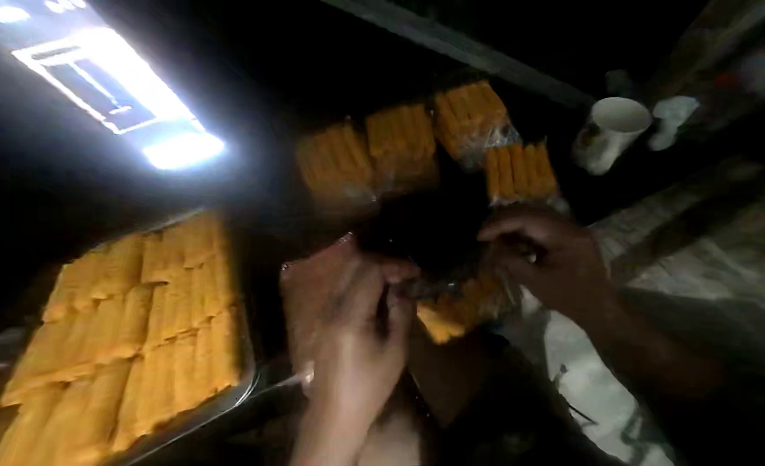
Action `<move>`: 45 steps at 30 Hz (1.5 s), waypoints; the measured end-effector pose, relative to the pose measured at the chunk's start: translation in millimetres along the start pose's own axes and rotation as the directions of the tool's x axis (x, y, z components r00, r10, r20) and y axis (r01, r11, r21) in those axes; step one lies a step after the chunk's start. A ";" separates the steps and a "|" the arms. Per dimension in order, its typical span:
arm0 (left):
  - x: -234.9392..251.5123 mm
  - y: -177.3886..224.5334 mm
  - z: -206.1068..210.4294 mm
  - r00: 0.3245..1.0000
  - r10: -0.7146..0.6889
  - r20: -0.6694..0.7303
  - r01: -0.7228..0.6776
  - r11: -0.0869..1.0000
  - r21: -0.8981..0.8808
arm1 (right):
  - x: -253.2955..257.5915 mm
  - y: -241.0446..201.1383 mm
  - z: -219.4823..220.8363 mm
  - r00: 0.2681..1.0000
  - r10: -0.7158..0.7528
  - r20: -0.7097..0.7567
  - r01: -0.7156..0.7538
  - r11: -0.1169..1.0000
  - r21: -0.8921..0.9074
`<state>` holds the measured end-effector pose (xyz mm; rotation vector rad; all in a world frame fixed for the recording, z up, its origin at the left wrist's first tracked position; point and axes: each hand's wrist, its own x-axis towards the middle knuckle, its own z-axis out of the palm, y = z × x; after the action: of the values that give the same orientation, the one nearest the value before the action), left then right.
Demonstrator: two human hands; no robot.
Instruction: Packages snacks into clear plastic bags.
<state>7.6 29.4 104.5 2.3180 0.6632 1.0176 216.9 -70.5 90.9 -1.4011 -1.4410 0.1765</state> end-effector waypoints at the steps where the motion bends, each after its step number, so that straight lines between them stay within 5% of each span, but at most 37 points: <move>1: 16.4 5.3 2.0 1.000 0.015 0.011 -0.015 1.000 0.028 | 7.7 2.4 -9.4 1.000 0.001 -0.013 -0.001 1.000 0.006; 7: 122.0 31.0 35.7 0.987 0.155 0.047 -0.153 0.987 -0.042 | 54.8 21.4 -67.9 0.964 -0.143 -0.225 0.111 0.983 -0.149; 11: 135.0 24.8 85.5 0.972 0.199 0.125 -0.193 0.979 -0.064 | 38.7 58.7 -83.0 0.944 -0.150 -0.296 0.038 0.936 -0.351; 17: 93.3 -18.6 167.6 0.895 -0.081 0.438 0.090 0.996 -0.001 | -17.9 119.9 -64.5 0.948 0.218 -0.231 -0.301 0.847 -0.437; 21: 87.8 -25.4 164.0 0.889 -0.100 0.447 0.137 0.989 -0.051 | -27.5 123.4 -66.7 0.969 0.171 -0.177 -0.232 0.875 -0.425; 25: 98.8 -29.7 154.3 0.811 -0.404 0.422 0.488 0.866 -0.109 | -22.7 126.4 -77.4 0.958 0.178 -0.225 -0.253 0.893 -0.372; 30: 100.2 -38.8 173.3 0.617 -0.545 0.568 0.731 0.663 -0.159 | 5.8 134.1 -81.3 0.748 0.614 -0.251 -0.654 0.747 -0.120; 37: 114.9 -20.8 180.8 0.706 -0.465 0.535 0.559 0.829 -0.017 | 41.7 143.1 -86.4 0.565 0.822 -0.075 -0.825 0.563 -0.049; 45: 127.3 -29.1 192.5 0.701 -0.474 0.532 0.580 0.814 -0.039 | 48.6 149.6 -86.5 0.524 0.843 -0.121 -0.844 0.533 0.059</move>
<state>225.4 79.2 39.7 1.8991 0.8837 0.1787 387.1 -33.9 47.4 -1.9913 -0.5098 0.6881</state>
